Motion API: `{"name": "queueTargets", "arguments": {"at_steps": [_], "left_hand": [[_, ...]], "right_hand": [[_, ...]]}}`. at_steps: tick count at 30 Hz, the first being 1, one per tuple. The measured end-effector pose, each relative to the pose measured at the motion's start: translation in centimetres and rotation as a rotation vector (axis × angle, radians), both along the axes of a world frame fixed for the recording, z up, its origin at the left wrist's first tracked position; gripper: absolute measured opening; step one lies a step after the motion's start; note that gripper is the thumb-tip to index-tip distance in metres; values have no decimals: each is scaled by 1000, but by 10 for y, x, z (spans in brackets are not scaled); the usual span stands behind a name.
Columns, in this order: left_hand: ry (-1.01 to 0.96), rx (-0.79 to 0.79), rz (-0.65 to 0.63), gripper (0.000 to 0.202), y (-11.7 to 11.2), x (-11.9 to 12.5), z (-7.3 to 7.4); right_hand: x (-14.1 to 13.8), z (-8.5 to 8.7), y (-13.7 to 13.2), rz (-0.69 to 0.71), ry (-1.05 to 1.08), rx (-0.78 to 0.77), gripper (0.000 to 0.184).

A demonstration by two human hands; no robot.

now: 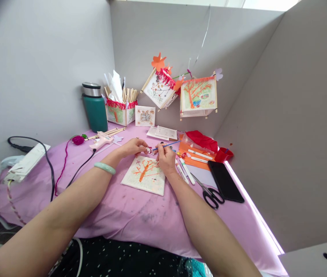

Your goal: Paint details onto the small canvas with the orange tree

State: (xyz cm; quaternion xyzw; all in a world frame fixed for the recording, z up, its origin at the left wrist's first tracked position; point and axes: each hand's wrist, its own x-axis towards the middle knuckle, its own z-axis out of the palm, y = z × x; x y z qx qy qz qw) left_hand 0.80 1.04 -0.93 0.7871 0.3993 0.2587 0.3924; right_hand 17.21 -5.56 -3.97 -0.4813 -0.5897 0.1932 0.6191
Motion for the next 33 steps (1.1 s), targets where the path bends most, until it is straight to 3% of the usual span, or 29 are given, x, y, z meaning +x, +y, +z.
{"name": "queueTargets", "arguments": {"at_steps": [17,29,33], "left_hand": [[-168,-124,-45,27,-3,1,4],[-185,-109,-173,31,0,-2,2],[-158,-101,-158,28,-3,-1,4]], "right_hand": [[4,-5,7,-17,36,13,40],[4,-3,9,127,169,-13,36],[3,-2,9,148,190,-21,34]]}}
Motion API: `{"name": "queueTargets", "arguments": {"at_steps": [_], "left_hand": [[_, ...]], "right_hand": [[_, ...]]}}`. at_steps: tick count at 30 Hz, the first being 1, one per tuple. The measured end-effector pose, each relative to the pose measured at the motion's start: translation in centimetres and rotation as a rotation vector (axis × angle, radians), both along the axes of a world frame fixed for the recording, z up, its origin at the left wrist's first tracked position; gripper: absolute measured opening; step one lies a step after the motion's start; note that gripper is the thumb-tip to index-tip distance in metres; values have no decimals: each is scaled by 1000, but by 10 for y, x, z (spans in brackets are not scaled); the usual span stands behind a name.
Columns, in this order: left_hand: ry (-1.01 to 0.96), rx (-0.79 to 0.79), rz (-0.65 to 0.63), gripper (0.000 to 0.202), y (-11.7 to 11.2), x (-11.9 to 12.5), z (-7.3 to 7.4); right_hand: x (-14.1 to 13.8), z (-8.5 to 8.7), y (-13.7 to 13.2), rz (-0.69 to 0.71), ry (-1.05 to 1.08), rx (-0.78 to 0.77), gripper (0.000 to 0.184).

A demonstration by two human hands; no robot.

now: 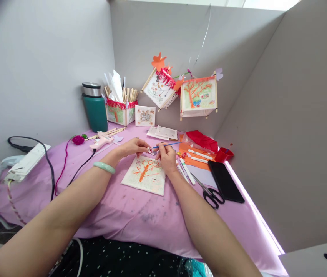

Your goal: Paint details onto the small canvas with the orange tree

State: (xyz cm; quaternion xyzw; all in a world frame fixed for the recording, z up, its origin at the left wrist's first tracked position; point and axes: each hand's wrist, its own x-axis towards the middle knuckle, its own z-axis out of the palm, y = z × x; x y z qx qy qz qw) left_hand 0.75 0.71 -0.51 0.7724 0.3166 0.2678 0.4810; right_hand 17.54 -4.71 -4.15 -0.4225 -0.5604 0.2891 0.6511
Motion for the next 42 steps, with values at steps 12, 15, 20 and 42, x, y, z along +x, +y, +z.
{"name": "queueTargets", "arguments": {"at_steps": [12,15,20,42], "left_hand": [[97,125,-5,29,-6,0,3],[106,125,0,28,-7,0,5],[141,109,19,27,-7,0,5],[54,37,105,21,-3,-1,2]], "right_hand": [[2,-1,4,-116,35,-45,37],[2,0,3,-77,75,-44,34],[0,4,0,39,93,-41,33],[3,3,2,0,154,-78,32]]}}
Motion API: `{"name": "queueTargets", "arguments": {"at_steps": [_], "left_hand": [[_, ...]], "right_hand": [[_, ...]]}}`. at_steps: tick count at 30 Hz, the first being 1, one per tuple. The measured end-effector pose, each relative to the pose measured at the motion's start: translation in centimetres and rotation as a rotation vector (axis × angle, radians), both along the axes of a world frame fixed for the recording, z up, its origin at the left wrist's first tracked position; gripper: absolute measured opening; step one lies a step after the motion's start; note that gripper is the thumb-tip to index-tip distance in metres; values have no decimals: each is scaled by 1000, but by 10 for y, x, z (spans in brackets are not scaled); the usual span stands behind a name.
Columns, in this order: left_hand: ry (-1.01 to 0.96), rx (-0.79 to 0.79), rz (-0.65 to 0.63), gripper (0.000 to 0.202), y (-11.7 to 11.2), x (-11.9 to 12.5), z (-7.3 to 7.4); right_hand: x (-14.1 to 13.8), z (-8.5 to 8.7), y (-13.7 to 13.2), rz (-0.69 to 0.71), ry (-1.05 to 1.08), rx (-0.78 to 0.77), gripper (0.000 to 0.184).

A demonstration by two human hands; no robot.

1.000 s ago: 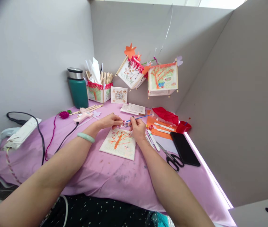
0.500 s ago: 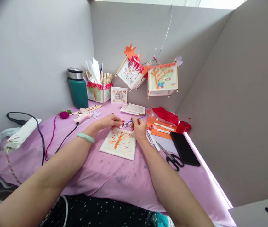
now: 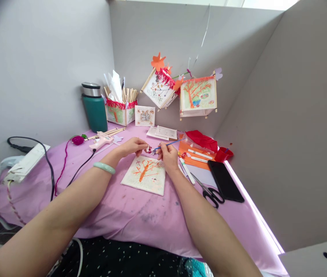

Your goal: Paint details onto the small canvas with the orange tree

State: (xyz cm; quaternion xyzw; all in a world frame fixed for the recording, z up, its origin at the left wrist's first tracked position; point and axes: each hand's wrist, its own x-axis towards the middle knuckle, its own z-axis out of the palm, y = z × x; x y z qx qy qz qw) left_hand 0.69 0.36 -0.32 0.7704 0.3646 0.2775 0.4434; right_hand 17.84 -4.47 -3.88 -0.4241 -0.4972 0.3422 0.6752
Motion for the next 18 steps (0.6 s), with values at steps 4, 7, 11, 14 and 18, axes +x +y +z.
{"name": "queueTargets", "arguments": {"at_steps": [4,7,11,14,18], "left_hand": [[-6,-31,-76,24,-1,-2,0],[-18,-74,-159,30,-1,-3,-1],[-22,-122,-224,38,0,-4,-1],[-32,-97,-229,37,1,-3,-3],[-35,-72,-204,34,3,-2,-4]], "right_hand": [[-2,-1,0,35,-16,0,33],[-2,-1,1,18,-19,-7,34],[-1,-1,0,13,-12,-2,34],[-2,0,-2,53,-30,5,34],[-3,3,-5,85,-59,0,35]]}}
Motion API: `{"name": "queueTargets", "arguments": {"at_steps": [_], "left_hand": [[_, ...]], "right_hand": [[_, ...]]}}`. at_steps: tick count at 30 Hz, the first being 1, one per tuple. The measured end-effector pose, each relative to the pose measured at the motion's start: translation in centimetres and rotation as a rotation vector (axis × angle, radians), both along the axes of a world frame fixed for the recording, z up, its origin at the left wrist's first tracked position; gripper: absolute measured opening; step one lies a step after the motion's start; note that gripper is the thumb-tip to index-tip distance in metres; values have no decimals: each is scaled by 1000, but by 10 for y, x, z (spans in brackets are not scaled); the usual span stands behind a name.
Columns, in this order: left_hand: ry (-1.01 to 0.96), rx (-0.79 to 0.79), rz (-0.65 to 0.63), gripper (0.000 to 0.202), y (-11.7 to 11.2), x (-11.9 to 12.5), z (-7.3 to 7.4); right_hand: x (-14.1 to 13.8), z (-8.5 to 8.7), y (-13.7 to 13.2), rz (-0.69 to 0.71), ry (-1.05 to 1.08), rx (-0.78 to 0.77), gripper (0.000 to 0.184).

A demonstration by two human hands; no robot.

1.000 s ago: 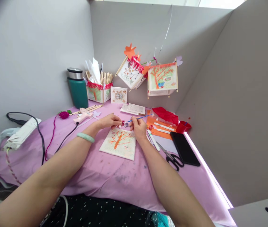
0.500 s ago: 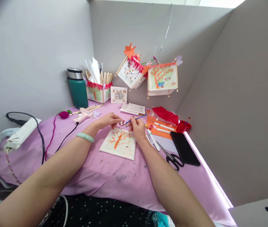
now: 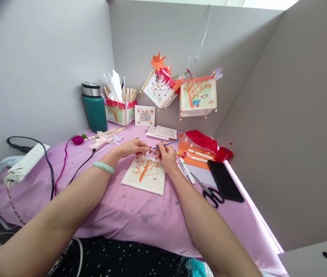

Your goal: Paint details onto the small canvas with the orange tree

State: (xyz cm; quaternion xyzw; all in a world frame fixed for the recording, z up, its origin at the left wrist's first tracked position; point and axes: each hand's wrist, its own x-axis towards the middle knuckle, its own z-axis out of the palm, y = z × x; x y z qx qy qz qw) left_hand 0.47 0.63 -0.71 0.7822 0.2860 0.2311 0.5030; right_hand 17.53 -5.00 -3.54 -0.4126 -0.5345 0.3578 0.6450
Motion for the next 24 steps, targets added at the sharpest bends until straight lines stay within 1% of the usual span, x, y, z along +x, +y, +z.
{"name": "queueTargets", "arguments": {"at_steps": [3,7,8,10,12,14,18,20,22,23,24], "left_hand": [[-11,14,2,32,-2,1,1],[34,105,5,26,-4,2,4],[50,122,8,26,-5,3,4],[79,134,11,26,-5,4,5],[96,134,8,25,-6,5,6],[93,122,-1,25,-6,6,6],[35,62,-21,28,-6,10,4],[30,56,-18,29,-5,10,4],[78,100,22,29,-4,9,4],[130,149,79,29,-3,8,4],[190,213,162,30,-1,6,4]], "right_hand": [[0,1,-1,28,-4,5,34],[2,0,0,81,-26,16,33],[2,-1,1,66,-40,18,33],[3,-3,3,-9,-63,20,32],[3,-4,4,-94,-78,16,33],[3,-4,5,-145,-73,10,36],[-1,-3,6,-167,11,2,37],[1,-2,7,-183,65,-11,35],[6,0,9,-239,132,-31,34],[10,1,11,-278,170,-40,34],[15,2,12,-321,205,-46,34]]}}
